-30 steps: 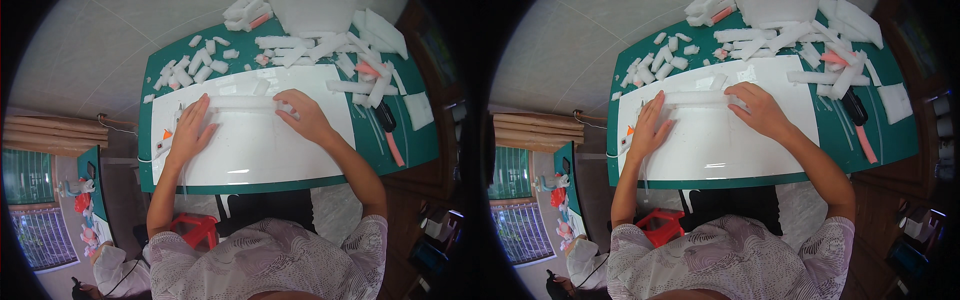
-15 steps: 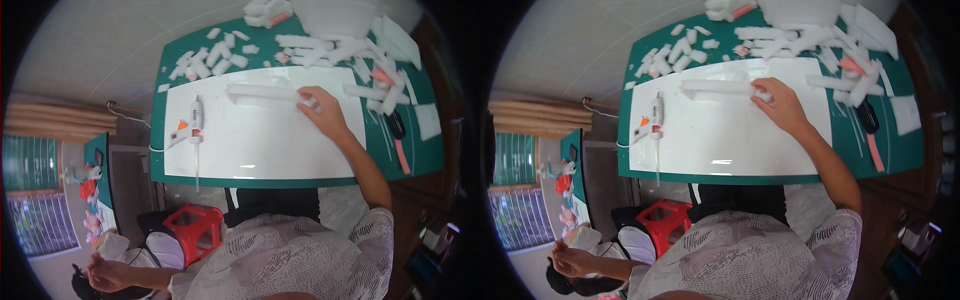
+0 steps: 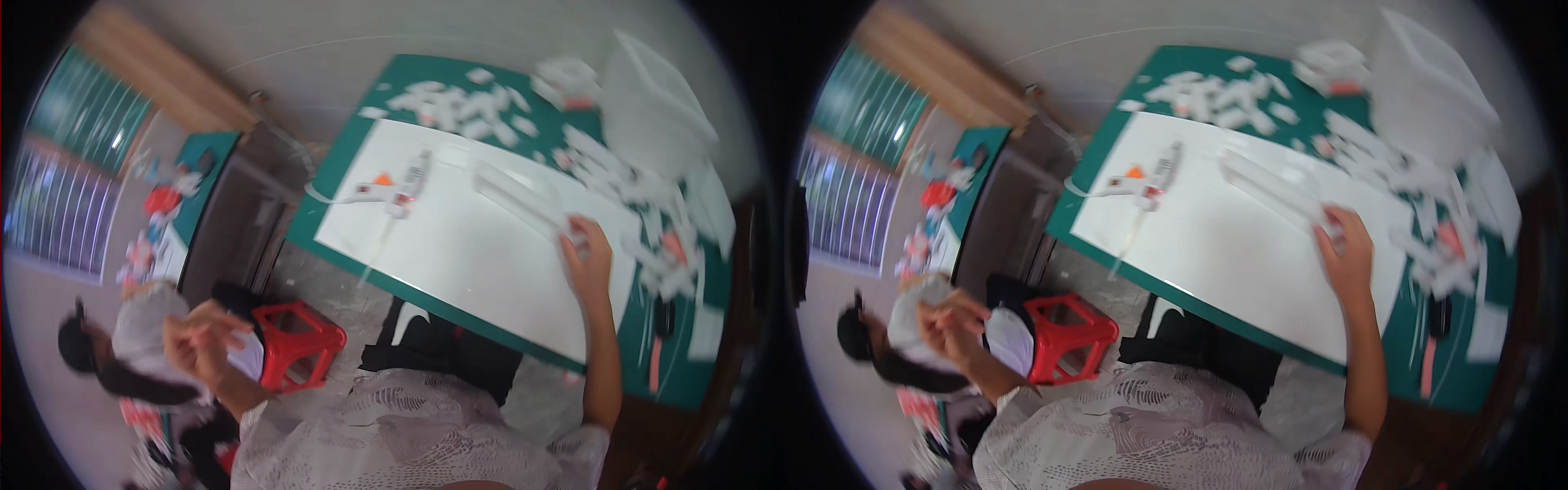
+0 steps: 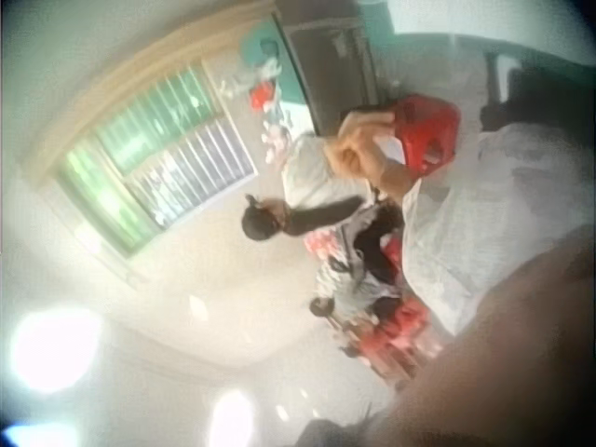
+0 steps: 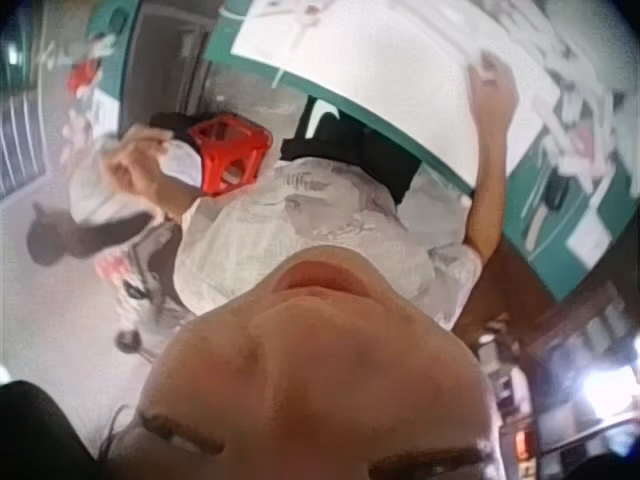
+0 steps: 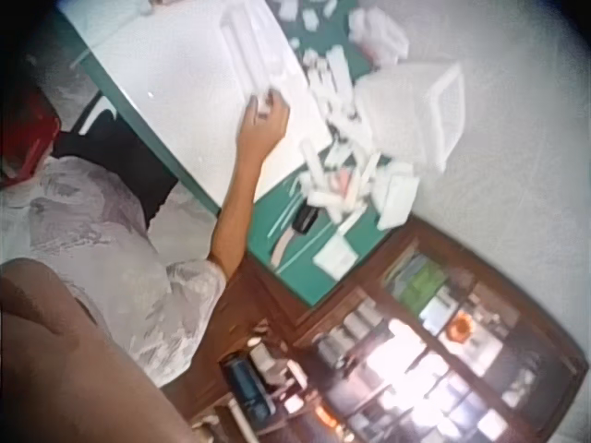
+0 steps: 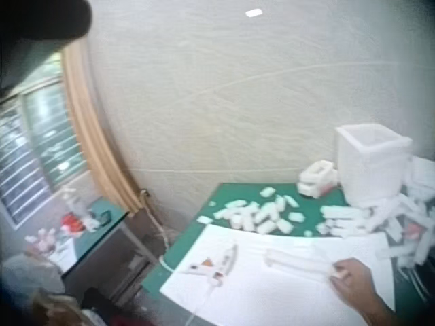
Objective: The person applies hot glue to foam pieces using a glue gun and joins the foam pieces together by hand to assemble a rectangular foam frame.
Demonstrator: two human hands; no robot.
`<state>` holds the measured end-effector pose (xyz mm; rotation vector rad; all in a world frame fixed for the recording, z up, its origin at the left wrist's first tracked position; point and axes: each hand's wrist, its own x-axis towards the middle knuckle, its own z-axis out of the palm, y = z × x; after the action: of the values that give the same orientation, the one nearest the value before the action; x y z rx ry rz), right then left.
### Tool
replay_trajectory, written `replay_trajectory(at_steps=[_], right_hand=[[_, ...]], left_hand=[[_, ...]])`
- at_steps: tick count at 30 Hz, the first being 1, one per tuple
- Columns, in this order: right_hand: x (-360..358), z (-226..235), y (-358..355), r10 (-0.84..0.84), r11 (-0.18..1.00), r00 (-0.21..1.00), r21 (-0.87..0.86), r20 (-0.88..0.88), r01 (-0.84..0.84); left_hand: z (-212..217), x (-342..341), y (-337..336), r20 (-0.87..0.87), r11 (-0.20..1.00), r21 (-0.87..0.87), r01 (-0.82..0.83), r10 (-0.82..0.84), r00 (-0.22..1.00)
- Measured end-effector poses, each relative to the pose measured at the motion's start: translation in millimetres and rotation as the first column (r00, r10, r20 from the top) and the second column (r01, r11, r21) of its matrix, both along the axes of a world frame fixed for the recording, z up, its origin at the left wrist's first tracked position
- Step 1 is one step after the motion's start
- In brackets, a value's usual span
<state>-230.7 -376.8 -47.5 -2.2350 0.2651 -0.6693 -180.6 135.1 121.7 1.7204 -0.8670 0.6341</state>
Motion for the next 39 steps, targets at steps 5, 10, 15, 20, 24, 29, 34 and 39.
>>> replay_trajectory(at_steps=[5,10,15,20,24,29,34,39], right_hand=[[-9,1,7,-0.034,0.998,0.997,0.049,-0.068,0.038],[-5,0,13,-0.070,0.998,0.997,-0.011,-0.044,0.069],[-7,-7,2,-0.053,0.997,0.997,0.058,-0.063,0.057],[-4,-6,2,-0.042,0.997,0.997,0.068,-0.069,0.047],[-5,-3,6,-0.031,0.998,0.997,0.054,-0.076,0.035],[-2,-8,8,-0.030,0.998,0.995,0.055,-0.091,0.035],[-9,-8,-2,-0.071,0.995,0.996,0.070,-0.055,0.075],[7,1,11,-0.004,0.999,1.000,0.035,-0.030,0.005]], left_hand=[[12,-4,-13,-0.022,0.992,-0.047,0.119,-0.120,0.993],[20,-1,5,-0.091,0.850,-0.397,0.347,-0.412,0.907],[21,30,10,-0.103,0.530,-0.786,0.318,-0.620,0.778],[17,22,13,-0.101,0.504,-0.827,0.249,-0.570,0.816],[16,18,20,-0.083,0.533,-0.785,0.315,-0.595,0.800],[15,9,13,-0.155,0.555,-0.803,0.216,-0.545,0.824],[-10,23,7,-0.279,0.712,-0.685,0.152,-0.449,0.849],[-21,10,28,-0.254,0.700,-0.668,0.252,-0.532,0.808]])
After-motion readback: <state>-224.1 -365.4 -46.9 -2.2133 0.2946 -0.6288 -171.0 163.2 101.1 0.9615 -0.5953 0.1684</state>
